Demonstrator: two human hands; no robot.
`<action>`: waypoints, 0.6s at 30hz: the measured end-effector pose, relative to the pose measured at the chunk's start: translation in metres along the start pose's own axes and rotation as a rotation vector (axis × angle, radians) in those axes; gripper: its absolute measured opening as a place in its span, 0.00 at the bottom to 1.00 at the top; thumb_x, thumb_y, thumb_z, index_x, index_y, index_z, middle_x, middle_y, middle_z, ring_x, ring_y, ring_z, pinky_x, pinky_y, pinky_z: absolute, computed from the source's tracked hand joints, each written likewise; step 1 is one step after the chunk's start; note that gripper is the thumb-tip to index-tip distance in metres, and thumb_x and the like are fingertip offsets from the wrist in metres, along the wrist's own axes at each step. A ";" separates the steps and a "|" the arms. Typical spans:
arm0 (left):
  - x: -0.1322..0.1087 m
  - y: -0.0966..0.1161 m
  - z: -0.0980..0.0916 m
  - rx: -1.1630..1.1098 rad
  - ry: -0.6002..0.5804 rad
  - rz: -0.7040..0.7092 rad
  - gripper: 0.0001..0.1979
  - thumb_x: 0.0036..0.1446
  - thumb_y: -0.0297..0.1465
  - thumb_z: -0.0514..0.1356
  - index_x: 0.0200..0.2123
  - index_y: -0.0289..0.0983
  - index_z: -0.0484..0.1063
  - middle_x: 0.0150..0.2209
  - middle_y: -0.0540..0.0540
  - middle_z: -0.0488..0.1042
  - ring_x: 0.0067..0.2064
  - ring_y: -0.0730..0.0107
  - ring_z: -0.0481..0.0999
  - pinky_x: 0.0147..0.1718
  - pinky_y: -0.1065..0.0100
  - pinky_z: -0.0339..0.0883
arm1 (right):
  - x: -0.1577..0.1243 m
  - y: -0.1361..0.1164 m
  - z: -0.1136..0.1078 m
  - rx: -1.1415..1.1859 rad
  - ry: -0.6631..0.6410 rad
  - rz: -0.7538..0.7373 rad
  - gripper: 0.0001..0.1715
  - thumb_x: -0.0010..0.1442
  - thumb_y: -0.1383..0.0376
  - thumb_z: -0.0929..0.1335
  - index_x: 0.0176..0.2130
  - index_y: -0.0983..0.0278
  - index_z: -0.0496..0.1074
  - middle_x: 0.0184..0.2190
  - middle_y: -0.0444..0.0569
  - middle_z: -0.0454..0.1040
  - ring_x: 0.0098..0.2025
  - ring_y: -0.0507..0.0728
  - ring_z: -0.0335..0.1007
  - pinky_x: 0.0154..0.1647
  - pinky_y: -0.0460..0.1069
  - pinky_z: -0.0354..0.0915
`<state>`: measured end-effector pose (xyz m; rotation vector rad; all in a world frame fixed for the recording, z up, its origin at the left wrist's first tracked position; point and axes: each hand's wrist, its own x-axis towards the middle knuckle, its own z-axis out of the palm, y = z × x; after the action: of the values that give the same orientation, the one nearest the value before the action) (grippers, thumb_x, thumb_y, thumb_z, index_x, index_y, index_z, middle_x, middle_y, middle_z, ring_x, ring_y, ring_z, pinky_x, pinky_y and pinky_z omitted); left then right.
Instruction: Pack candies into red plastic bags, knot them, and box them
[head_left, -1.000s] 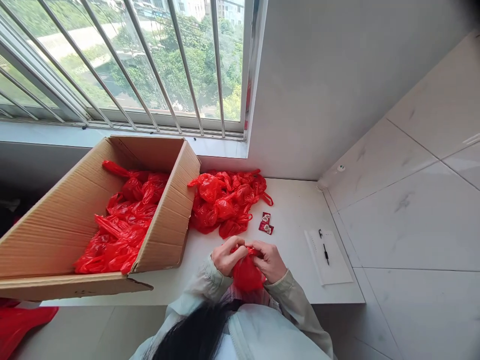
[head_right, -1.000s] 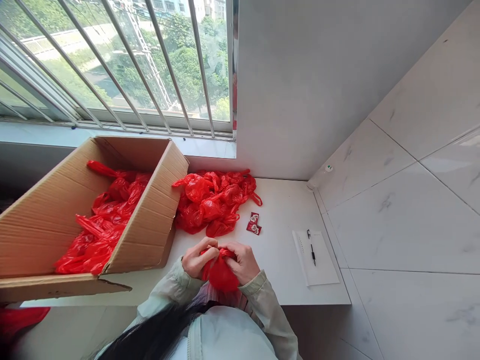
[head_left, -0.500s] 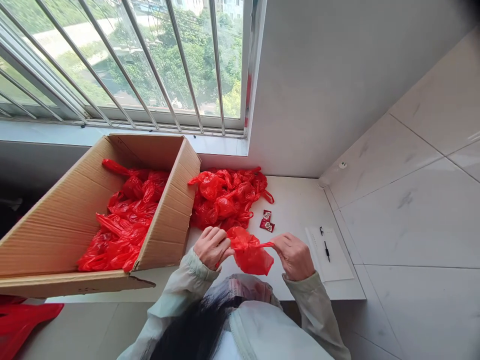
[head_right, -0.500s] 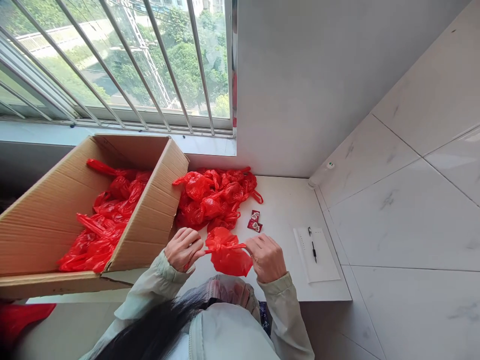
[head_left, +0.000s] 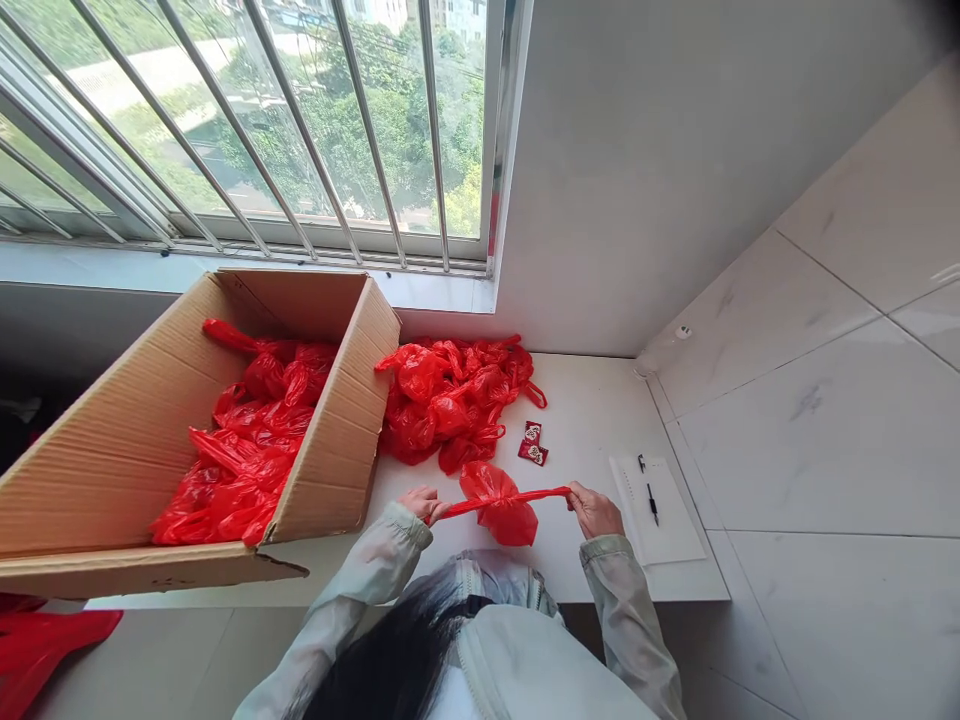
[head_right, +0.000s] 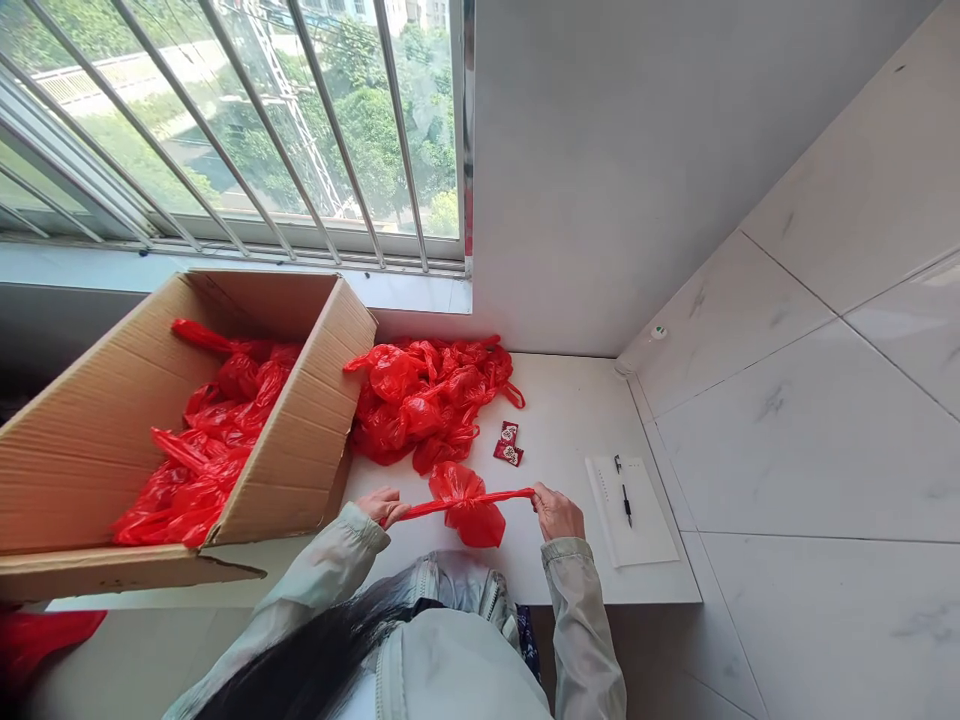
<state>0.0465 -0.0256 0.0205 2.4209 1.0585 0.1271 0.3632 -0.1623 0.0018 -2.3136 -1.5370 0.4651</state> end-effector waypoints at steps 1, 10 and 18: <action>0.003 -0.002 0.007 0.005 -0.027 -0.027 0.11 0.66 0.37 0.58 0.41 0.34 0.72 0.38 0.47 0.75 0.36 0.70 0.75 0.37 0.64 0.74 | 0.001 0.001 0.002 0.006 -0.025 0.014 0.20 0.67 0.62 0.59 0.28 0.60 0.71 0.22 0.42 0.72 0.24 0.51 0.60 0.24 0.45 0.46; 0.003 0.010 0.030 -0.130 -0.094 -0.094 0.17 0.67 0.39 0.55 0.29 0.34 0.69 0.25 0.53 0.68 0.24 0.76 0.68 0.27 0.70 0.67 | -0.002 0.011 0.019 0.135 -0.174 0.127 0.17 0.63 0.64 0.60 0.26 0.60 0.71 0.24 0.44 0.76 0.25 0.52 0.64 0.25 0.46 0.47; -0.011 0.042 -0.004 -0.314 -0.028 0.291 0.15 0.54 0.39 0.61 0.44 0.41 0.73 0.44 0.42 0.71 0.48 0.58 0.71 0.47 0.60 0.68 | 0.008 -0.022 0.026 0.464 -0.138 0.070 0.18 0.60 0.56 0.60 0.24 0.60 0.69 0.24 0.45 0.73 0.27 0.54 0.66 0.33 0.47 0.57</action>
<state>0.0657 -0.0559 0.0448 2.2636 0.6144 0.3303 0.3366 -0.1446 -0.0130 -2.0079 -1.2424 0.9093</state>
